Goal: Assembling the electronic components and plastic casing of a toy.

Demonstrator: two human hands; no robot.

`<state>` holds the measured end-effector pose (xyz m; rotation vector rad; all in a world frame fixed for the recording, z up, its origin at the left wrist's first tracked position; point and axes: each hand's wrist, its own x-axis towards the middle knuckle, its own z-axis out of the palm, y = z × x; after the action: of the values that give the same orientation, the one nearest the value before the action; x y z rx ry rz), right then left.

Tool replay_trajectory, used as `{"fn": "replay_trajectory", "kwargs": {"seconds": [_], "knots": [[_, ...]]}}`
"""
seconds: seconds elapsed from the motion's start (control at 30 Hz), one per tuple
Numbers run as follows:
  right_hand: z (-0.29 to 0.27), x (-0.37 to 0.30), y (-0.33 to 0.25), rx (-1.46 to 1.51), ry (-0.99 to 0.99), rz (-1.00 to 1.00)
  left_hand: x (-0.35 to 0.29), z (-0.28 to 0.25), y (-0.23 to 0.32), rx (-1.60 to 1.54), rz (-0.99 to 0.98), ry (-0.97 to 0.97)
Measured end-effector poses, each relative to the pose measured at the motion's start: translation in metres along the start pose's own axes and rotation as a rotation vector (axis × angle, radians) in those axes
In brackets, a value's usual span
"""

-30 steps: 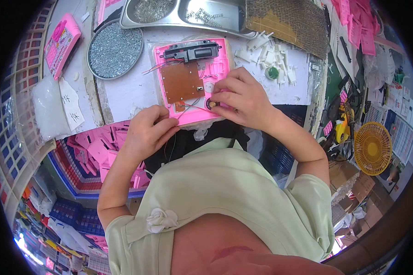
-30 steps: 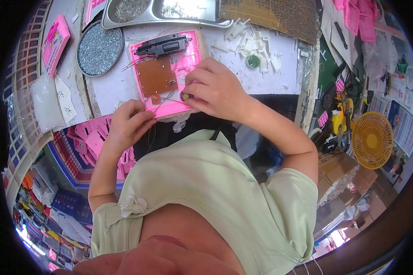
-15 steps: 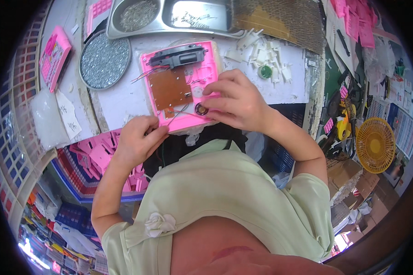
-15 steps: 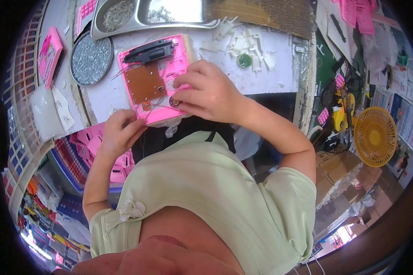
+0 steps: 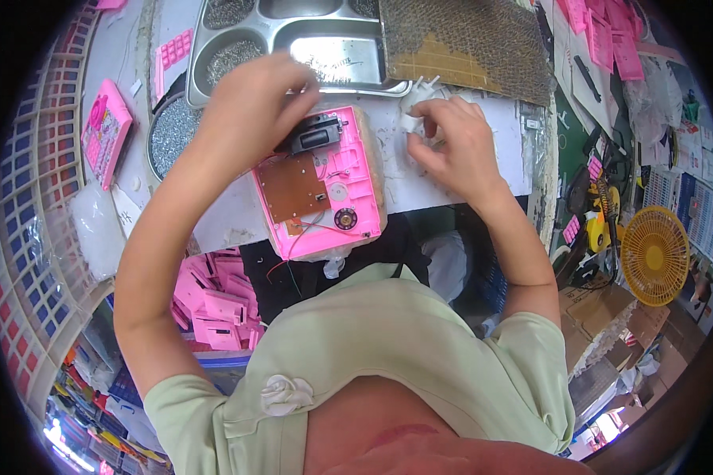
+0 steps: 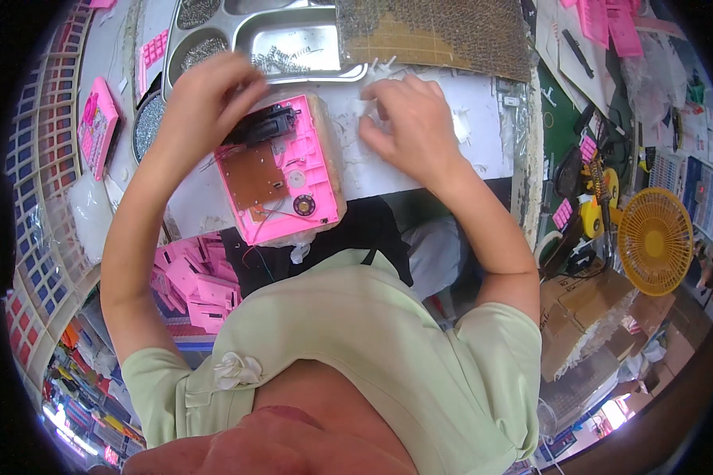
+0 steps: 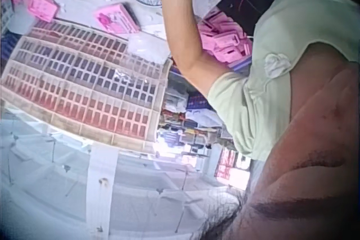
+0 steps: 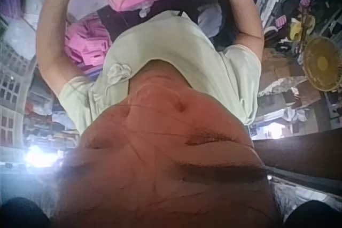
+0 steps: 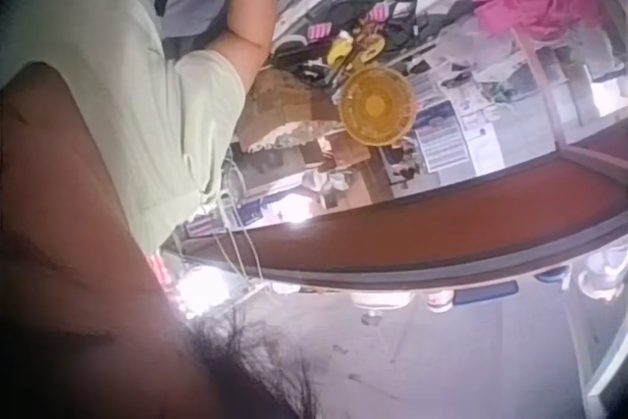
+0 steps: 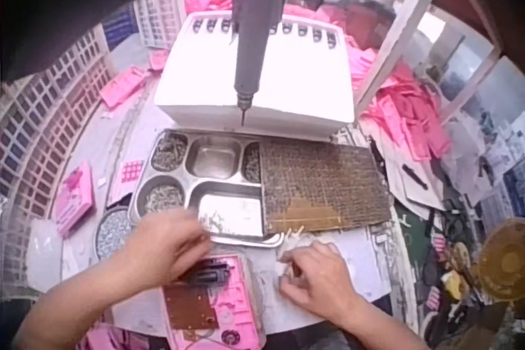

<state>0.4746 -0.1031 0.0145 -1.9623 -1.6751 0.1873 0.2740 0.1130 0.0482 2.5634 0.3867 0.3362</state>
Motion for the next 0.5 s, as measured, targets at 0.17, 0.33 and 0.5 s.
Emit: {"fn": "replay_trajectory", "kwargs": {"seconds": [0.17, 0.33, 0.5], "knots": [[-0.020, -0.007, -0.009, 0.255, 0.098, 0.109, 0.072, 0.057, -0.030, 0.357, -0.012, -0.112], [-0.027, -0.015, -0.009, 0.548, 0.167, 0.055, 0.058, 0.028, 0.007, 0.169, 0.140, 0.064], [-0.021, -0.014, -0.035, 0.758, 0.108, -0.097, -0.033, 0.013, 0.061, -0.739, -0.211, -0.087]]}}
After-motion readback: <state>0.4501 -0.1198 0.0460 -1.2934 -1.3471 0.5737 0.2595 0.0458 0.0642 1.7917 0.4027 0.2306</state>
